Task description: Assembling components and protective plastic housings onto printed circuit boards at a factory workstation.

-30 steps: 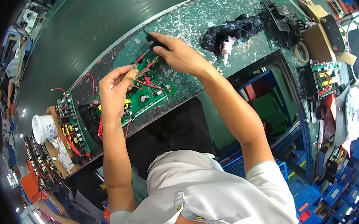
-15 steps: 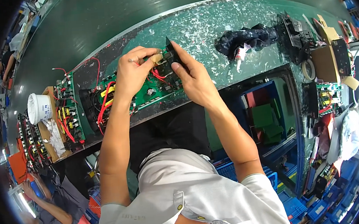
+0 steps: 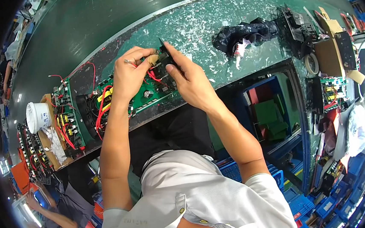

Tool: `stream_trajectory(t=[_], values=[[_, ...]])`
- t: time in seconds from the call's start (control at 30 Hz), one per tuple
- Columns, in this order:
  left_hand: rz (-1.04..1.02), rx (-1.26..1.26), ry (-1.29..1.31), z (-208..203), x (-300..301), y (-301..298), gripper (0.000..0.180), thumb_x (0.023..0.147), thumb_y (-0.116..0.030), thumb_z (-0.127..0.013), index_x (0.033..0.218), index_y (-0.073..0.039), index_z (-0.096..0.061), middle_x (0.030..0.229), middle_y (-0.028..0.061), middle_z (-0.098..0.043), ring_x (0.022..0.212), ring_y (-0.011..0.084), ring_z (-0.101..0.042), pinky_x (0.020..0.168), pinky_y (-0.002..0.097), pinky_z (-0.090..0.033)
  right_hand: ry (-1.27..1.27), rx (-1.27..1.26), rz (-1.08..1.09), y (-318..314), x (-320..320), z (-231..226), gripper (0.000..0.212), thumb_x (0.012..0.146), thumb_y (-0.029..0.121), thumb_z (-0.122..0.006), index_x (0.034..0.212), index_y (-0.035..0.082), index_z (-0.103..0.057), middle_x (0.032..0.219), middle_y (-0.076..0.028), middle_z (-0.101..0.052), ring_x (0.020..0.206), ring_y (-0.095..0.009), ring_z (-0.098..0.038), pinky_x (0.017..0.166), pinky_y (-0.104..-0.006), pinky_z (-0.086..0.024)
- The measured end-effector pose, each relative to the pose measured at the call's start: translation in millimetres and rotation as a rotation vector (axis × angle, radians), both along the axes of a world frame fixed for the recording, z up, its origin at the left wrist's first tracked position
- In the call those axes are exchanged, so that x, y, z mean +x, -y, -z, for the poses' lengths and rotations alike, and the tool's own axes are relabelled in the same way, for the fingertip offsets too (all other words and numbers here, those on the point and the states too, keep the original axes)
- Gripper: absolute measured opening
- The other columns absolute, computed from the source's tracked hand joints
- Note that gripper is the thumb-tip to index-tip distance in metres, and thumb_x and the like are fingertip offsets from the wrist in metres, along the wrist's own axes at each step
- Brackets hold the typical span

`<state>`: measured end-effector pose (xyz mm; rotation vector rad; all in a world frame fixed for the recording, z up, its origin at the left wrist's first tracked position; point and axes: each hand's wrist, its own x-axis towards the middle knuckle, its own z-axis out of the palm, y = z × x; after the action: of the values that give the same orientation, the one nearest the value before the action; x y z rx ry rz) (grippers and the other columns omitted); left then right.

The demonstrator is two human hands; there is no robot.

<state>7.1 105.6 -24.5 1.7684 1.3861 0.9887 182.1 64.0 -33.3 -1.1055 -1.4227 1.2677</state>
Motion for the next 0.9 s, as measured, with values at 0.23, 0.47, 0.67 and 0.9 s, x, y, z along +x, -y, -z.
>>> stream_trajectory(t=[0.23,0.47,0.67,0.9], values=[[-0.037,0.055,-0.052,2.0,2.1,2.7,0.015,0.085,-0.009,-0.072,0.097,0.000,-0.073,0.081,0.0050,-0.068,0.062,0.0059,-0.053,0.056,0.0237,-0.042,0.052,0.011,0.023,2.3,-0.1,0.9,0.050,0.096,0.005,-0.053,0.145,0.002,-0.041,0.136,-0.022,-0.055,0.127,-0.027,-0.054,0.104,-0.0329,-0.040],[-0.021,0.090,-0.070,-5.0,2.5,2.9,0.014,0.086,-0.007,-0.071,0.097,0.001,-0.072,0.082,0.0062,-0.068,0.062,0.0080,-0.054,0.057,0.0248,-0.044,0.126,0.027,0.050,6.7,-6.1,-1.8,0.049,0.096,0.005,-0.053,0.144,0.002,-0.042,0.132,-0.023,-0.057,0.125,-0.029,-0.055,0.103,-0.0348,-0.042],[0.084,0.077,0.002,-22.2,-9.2,14.1,0.023,0.089,0.001,-0.060,0.112,0.004,-0.063,0.107,0.0187,-0.059,0.081,0.0288,-0.068,0.073,0.0380,-0.054,0.202,0.068,0.116,-5.7,14.2,1.1,0.047,0.093,0.011,-0.064,0.137,0.005,-0.049,0.141,-0.019,-0.049,0.128,-0.026,-0.049,0.104,-0.0355,-0.040],[0.254,0.334,-0.386,-40.3,-0.5,17.9,0.027,0.084,0.002,-0.061,0.110,-0.002,-0.067,0.092,0.0141,-0.058,0.079,0.0358,-0.064,0.068,0.0440,-0.051,0.243,0.233,0.100,-9.5,-3.1,-33.6,0.020,0.088,0.018,-0.070,0.090,-0.002,-0.067,0.131,-0.023,-0.055,0.128,-0.032,-0.049,0.104,-0.0390,-0.039]])
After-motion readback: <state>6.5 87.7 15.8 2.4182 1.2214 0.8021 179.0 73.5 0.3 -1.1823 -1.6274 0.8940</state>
